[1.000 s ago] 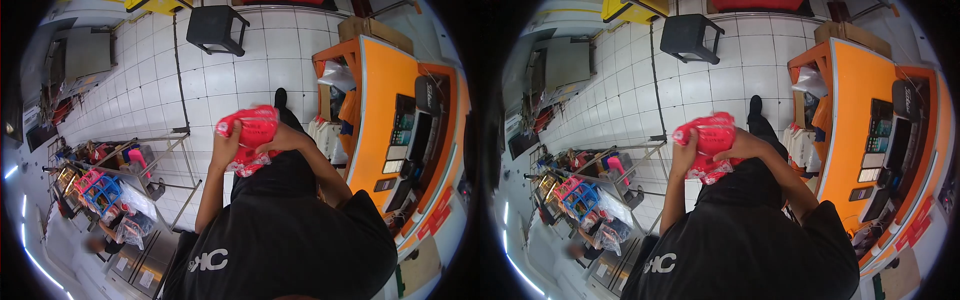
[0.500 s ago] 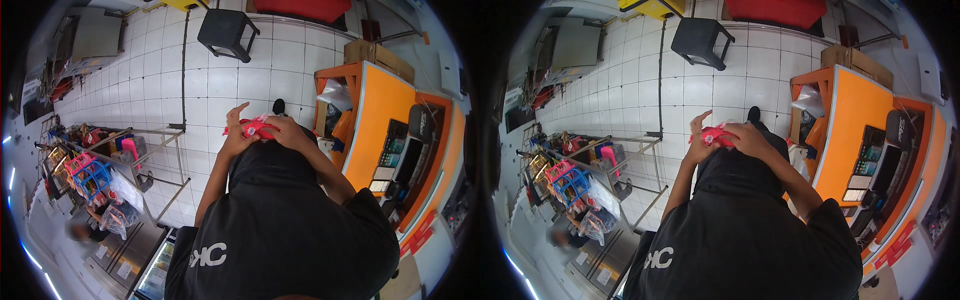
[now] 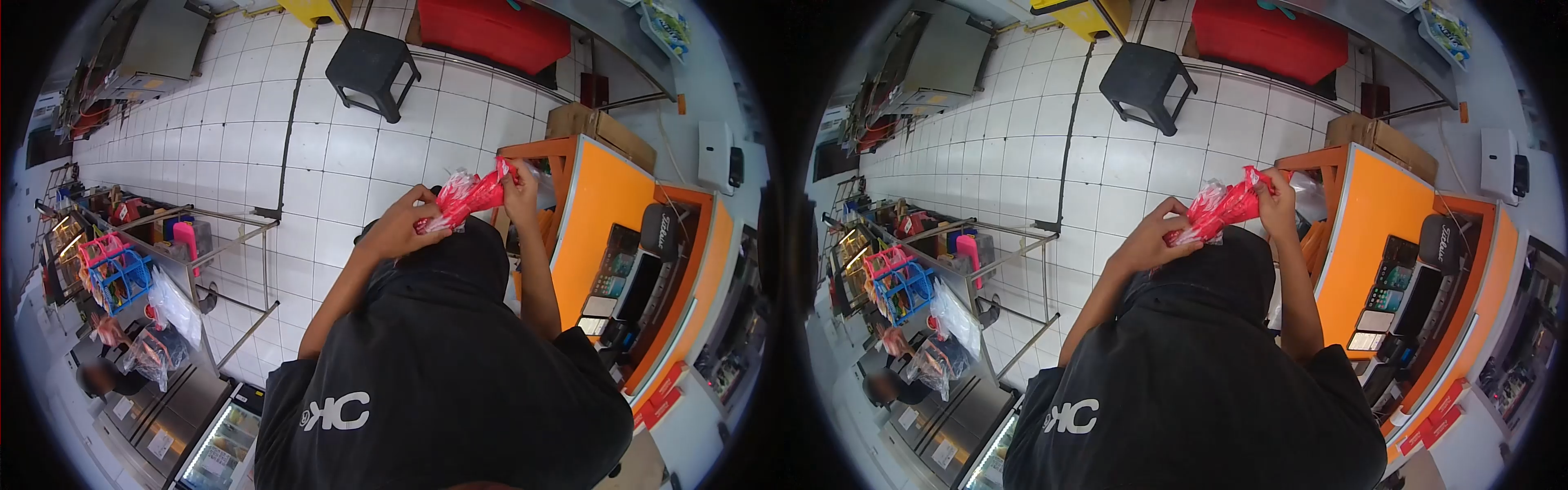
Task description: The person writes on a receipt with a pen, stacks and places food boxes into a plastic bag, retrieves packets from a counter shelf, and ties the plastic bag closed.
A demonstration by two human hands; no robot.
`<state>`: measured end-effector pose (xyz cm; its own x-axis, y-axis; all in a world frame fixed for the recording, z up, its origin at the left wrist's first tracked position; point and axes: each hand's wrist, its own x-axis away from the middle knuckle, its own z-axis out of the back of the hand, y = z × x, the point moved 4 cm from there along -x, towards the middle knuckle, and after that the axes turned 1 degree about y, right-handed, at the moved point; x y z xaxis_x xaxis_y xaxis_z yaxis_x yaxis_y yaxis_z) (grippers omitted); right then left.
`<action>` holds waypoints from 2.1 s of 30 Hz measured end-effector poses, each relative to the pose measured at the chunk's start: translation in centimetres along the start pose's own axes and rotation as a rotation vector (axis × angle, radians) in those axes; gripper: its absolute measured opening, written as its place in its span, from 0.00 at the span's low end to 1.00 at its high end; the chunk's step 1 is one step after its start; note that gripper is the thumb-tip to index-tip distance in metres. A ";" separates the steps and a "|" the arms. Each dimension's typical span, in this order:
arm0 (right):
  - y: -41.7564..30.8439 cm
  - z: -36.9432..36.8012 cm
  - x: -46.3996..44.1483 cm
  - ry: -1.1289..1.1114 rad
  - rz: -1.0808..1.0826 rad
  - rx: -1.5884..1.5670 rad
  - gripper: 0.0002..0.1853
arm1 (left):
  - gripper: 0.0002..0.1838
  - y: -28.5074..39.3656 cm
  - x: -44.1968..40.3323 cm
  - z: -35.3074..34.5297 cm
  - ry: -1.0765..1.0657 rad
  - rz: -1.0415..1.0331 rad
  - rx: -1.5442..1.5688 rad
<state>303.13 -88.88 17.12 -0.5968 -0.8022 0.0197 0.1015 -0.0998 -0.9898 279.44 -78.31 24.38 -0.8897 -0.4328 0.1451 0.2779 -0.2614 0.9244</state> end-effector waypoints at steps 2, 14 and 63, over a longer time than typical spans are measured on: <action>-0.1 0.1 -0.4 -0.001 -0.003 -0.027 0.16 | 0.15 1.7 0.4 0.0 0.117 -0.067 -0.026; 3.2 -2.5 0.0 0.005 -0.073 -0.112 0.05 | 0.18 2.7 3.3 -0.1 0.200 -0.083 -0.220; 54.7 22.0 2.2 1.054 -0.776 -0.689 0.31 | 0.18 -36.0 1.3 -20.7 -0.202 1.022 0.609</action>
<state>324.91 -109.07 -33.87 -0.6436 0.1380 0.7528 -0.7155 0.2408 -0.6559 275.83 -87.34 -16.03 -0.4144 -0.0457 0.9090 0.7187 0.5963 0.3576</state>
